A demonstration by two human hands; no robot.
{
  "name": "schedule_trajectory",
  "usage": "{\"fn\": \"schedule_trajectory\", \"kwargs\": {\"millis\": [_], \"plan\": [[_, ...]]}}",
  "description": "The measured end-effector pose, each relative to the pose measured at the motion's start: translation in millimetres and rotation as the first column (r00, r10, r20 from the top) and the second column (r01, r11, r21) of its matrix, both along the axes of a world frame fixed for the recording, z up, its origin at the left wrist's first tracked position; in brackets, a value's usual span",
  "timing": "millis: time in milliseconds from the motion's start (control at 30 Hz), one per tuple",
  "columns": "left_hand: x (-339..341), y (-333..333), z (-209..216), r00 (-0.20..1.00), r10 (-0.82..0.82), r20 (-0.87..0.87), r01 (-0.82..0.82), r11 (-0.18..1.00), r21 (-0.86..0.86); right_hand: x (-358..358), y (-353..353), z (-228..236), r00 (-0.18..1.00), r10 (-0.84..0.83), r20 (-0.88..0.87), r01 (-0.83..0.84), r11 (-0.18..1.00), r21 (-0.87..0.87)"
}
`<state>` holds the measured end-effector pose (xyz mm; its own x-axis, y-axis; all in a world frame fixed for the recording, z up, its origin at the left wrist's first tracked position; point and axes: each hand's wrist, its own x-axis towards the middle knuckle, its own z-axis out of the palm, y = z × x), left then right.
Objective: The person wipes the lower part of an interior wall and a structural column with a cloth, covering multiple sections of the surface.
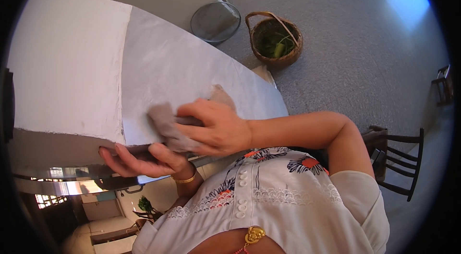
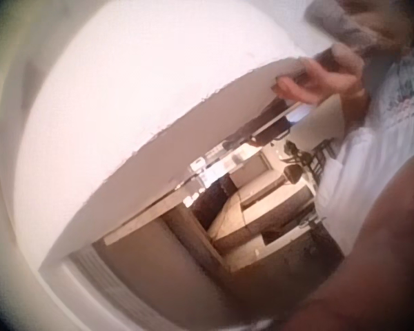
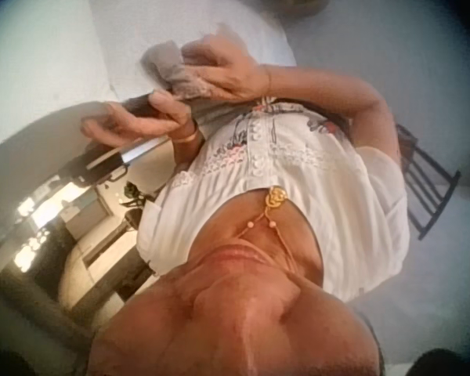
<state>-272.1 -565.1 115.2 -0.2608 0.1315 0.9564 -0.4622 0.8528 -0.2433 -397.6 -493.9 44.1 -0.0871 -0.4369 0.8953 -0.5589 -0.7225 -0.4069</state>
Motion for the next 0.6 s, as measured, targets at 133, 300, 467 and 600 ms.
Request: {"fn": "schedule_trajectory", "kwargs": {"millis": [133, 300, 467, 600], "plan": [[-4, 8, 12, 0.995, 0.032, 0.095, -0.026, 0.998, -0.061, -9, -2, -62, 0.992, 0.024, -0.124, -0.029, 0.999, -0.041], [2, 8, 6, 0.994, 0.104, 0.044, -0.102, 0.994, -0.046, -4, -11, -16, 0.997, -0.035, -0.070, 0.021, 0.983, -0.184], [-7, 5, 4, 0.998, 0.069, -0.007, -0.069, 0.997, -0.039, -11, -35, 42, 0.998, -0.055, 0.010, 0.055, 0.956, -0.289], [-11, 14, 5, 0.994, 0.107, -0.015, -0.108, 0.994, -0.020, -8, -37, 36, 0.998, -0.027, 0.048, 0.040, 0.952, -0.305]]}}
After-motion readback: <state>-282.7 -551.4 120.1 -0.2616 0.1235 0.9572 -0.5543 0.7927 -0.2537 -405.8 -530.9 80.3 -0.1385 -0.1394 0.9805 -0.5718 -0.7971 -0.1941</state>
